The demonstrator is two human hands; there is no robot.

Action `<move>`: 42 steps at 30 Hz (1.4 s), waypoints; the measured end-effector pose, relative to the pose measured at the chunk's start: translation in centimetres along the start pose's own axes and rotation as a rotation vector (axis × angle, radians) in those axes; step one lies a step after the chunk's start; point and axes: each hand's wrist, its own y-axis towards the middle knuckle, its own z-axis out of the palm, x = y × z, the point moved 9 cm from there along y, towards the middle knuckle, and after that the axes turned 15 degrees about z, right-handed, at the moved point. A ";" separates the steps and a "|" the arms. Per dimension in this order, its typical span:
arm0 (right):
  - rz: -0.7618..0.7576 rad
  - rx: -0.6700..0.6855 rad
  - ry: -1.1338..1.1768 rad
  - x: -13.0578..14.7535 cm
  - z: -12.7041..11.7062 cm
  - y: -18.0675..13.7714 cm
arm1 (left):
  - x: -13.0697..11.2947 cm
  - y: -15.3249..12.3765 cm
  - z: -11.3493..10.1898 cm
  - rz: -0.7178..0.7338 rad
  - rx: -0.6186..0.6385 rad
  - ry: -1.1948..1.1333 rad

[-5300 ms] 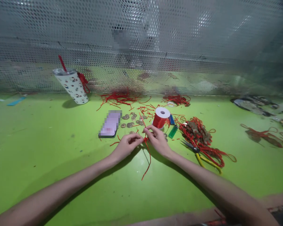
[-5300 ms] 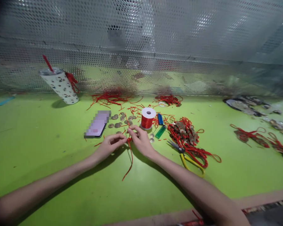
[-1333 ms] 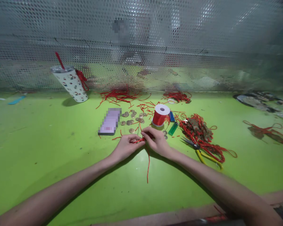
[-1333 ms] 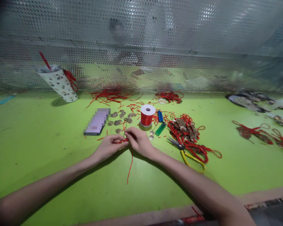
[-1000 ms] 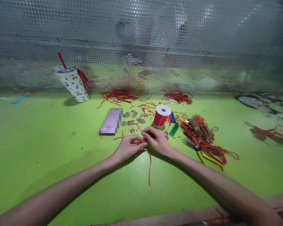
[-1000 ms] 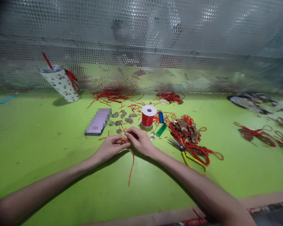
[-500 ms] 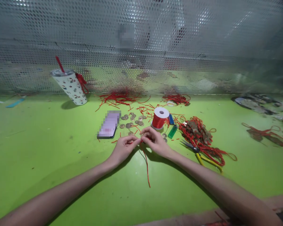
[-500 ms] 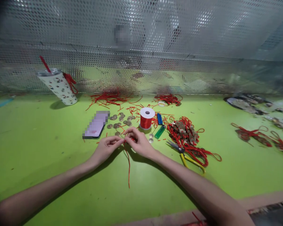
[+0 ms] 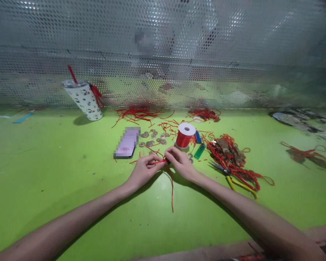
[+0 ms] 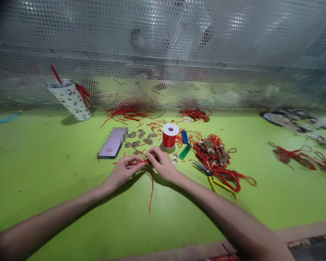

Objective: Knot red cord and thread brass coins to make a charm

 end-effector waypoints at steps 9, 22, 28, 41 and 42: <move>-0.024 0.037 -0.104 0.7 0.6 -0.2 | -0.1 0.1 -0.1 0.043 -0.005 0.052; -0.174 -0.046 -0.065 2.1 -0.1 -1.1 | 1.0 0.1 0.6 0.004 0.059 0.037; -0.085 0.005 -0.068 1.4 -0.1 -0.8 | 0.5 0.2 1.3 0.019 0.142 0.114; -0.008 0.019 0.084 -0.1 -0.3 0.0 | 0.1 0.0 0.1 0.040 0.020 0.067; 0.014 0.014 0.117 -0.3 -0.4 0.1 | 0.0 0.0 -0.1 0.042 0.010 0.071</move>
